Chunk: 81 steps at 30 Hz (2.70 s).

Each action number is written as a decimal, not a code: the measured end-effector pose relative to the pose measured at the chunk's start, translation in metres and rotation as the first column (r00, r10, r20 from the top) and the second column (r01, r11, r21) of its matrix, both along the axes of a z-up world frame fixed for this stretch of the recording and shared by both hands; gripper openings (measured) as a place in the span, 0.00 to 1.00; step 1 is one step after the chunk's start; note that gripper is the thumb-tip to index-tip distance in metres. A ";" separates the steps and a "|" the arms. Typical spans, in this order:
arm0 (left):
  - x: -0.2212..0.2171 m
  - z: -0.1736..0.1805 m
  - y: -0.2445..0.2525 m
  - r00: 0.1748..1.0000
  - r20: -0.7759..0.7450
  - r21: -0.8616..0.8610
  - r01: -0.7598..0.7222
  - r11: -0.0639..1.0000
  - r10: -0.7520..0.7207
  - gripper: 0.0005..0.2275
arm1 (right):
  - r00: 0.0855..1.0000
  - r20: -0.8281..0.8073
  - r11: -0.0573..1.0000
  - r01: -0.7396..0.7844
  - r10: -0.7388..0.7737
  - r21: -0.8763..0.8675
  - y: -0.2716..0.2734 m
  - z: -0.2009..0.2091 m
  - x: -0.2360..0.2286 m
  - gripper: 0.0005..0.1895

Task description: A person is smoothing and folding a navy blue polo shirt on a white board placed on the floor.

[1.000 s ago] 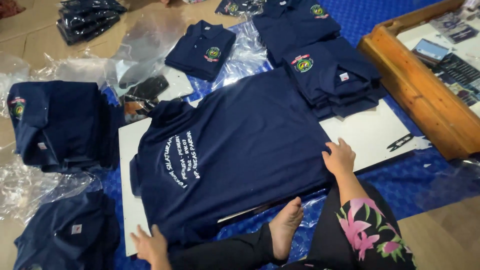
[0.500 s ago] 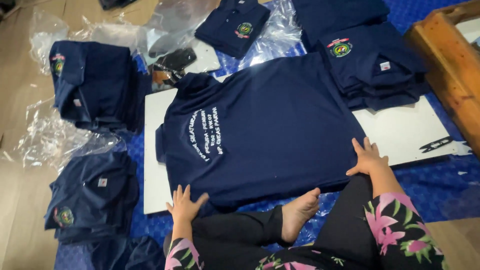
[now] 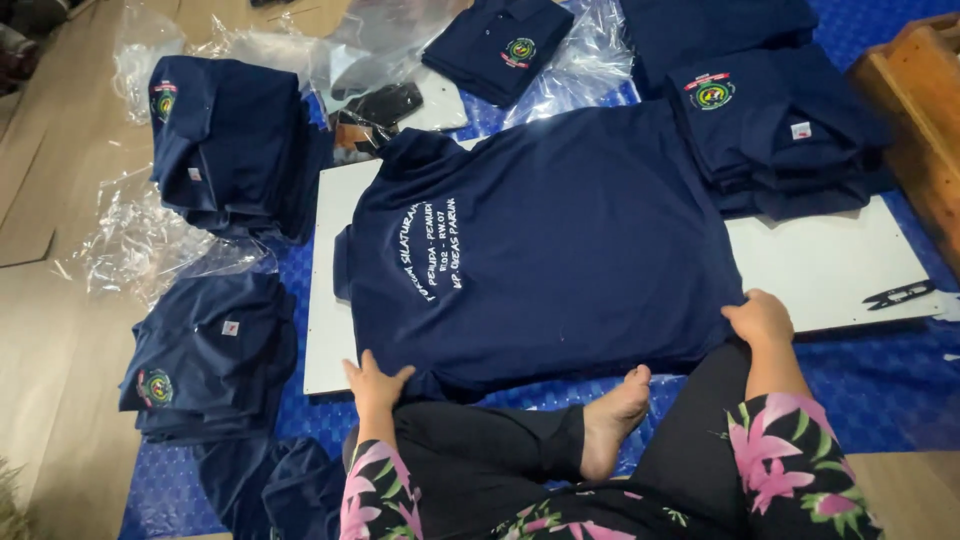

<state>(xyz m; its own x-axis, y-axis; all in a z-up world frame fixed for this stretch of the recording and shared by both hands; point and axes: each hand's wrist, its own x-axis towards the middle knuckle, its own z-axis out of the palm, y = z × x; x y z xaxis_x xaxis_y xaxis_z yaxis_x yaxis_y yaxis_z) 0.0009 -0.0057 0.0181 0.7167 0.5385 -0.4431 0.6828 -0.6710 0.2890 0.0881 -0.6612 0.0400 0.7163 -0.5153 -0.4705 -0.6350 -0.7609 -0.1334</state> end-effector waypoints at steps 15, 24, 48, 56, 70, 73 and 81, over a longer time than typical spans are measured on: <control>-0.013 0.004 0.022 0.921 0.183 -0.032 -0.345 0.938 0.345 0.42 | 0.890 0.347 0.889 0.124 -0.296 0.440 -0.035 -0.009 -0.029 0.38; -0.011 0.006 0.026 0.783 0.440 -0.498 -0.194 0.845 0.439 0.32 | 0.960 0.273 0.879 -0.083 -0.055 0.470 -0.044 -0.007 -0.036 0.12; -0.076 -0.002 0.081 0.725 0.369 0.250 0.525 0.813 -0.582 0.09 | 0.869 0.132 0.879 -0.471 0.476 -0.070 -0.126 -0.016 -0.039 0.19; -0.048 0.062 0.126 0.844 -0.016 -0.298 0.508 0.808 -0.536 0.09 | 0.807 0.237 0.824 -0.565 0.542 0.042 -0.190 -0.034 -0.024 0.12; 0.117 -0.002 0.085 0.982 0.188 -0.104 0.017 0.994 0.003 0.23 | 0.915 0.308 0.893 0.107 -0.260 0.437 -0.015 0.044 0.064 0.30; 0.100 -0.018 0.093 0.985 0.173 -0.104 0.022 0.994 -0.004 0.21 | 0.903 0.400 0.960 0.046 -0.159 0.277 -0.058 -0.032 0.074 0.28; 0.088 -0.076 0.118 0.977 0.102 0.138 0.173 0.975 -0.188 0.16 | 0.873 0.487 0.996 -0.013 -0.034 0.093 -0.051 -0.058 0.073 0.27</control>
<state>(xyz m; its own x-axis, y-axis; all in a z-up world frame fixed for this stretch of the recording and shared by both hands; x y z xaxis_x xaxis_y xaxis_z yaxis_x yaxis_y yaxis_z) 0.0889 0.1126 -0.0584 0.8490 0.4422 -0.2893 0.5144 -0.8167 0.2614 0.1614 -0.7120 -0.0176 0.8616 -0.4962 -0.1075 -0.4791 -0.7245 -0.4955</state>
